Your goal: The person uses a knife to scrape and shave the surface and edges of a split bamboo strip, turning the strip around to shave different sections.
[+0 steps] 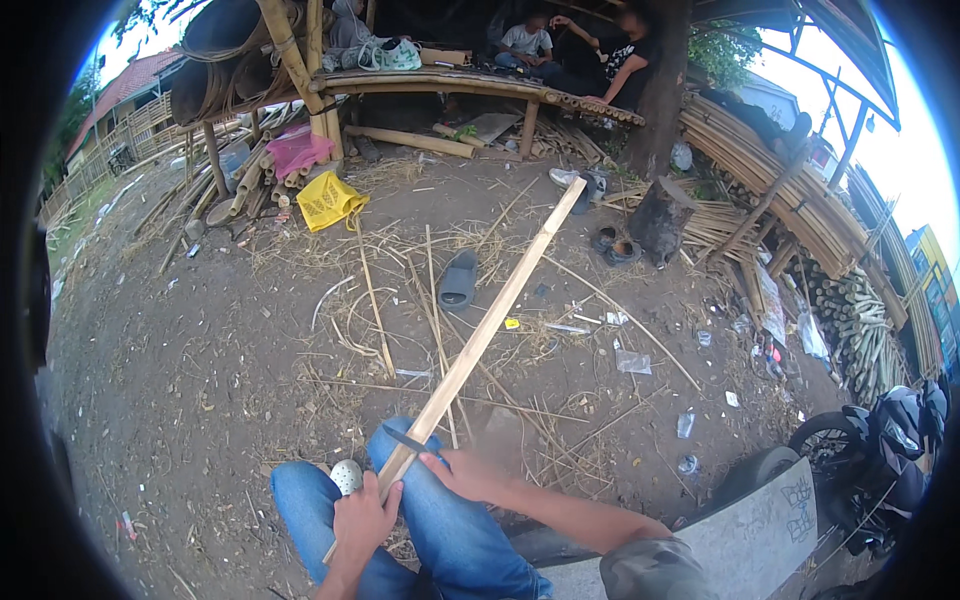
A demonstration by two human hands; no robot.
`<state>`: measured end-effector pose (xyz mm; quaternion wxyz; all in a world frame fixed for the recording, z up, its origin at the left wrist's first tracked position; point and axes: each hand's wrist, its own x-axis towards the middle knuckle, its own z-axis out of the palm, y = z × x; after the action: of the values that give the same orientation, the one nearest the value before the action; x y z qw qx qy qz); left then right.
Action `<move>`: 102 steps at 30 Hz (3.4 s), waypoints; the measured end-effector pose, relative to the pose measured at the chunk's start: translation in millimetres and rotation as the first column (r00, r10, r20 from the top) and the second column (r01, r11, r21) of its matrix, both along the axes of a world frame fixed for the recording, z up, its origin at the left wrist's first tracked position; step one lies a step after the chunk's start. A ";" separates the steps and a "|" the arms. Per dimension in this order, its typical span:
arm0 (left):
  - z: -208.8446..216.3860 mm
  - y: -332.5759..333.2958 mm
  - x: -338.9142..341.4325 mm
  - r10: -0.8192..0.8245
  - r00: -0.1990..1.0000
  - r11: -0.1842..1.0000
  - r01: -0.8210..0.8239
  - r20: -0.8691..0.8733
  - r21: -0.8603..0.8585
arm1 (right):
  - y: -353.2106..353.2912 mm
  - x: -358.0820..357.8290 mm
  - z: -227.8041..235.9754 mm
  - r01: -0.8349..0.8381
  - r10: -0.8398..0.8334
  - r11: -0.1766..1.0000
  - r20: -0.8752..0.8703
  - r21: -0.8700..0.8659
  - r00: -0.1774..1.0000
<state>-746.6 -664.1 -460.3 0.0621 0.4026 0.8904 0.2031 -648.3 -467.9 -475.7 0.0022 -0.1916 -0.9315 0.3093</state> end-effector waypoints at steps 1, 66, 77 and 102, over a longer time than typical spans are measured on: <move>-0.6 -0.2 0.2 0.012 1.000 1.000 -0.012 -0.001 -0.007 | 2.6 1.5 1.8 -0.007 0.005 0.998 0.043 0.057 0.999; -1.5 -4.6 2.5 0.015 0.998 0.999 -0.013 0.056 -0.042 | 3.3 -4.8 13.0 0.164 -0.166 0.973 -0.002 0.163 0.986; 0.1 5.6 -5.2 -0.007 0.997 1.000 0.008 0.075 -0.007 | 36.5 -10.2 20.6 0.169 -0.166 0.976 -0.037 0.134 0.985; -1.1 1.0 -1.2 -0.013 0.999 0.999 0.015 0.039 -0.041 | 104.2 -21.4 34.6 0.369 -0.366 0.928 -0.056 0.056 0.929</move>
<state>-747.7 -663.1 -461.4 0.0891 0.4034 0.8901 0.1922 -669.7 -363.7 -441.0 0.0871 -0.3554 -0.8885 0.2769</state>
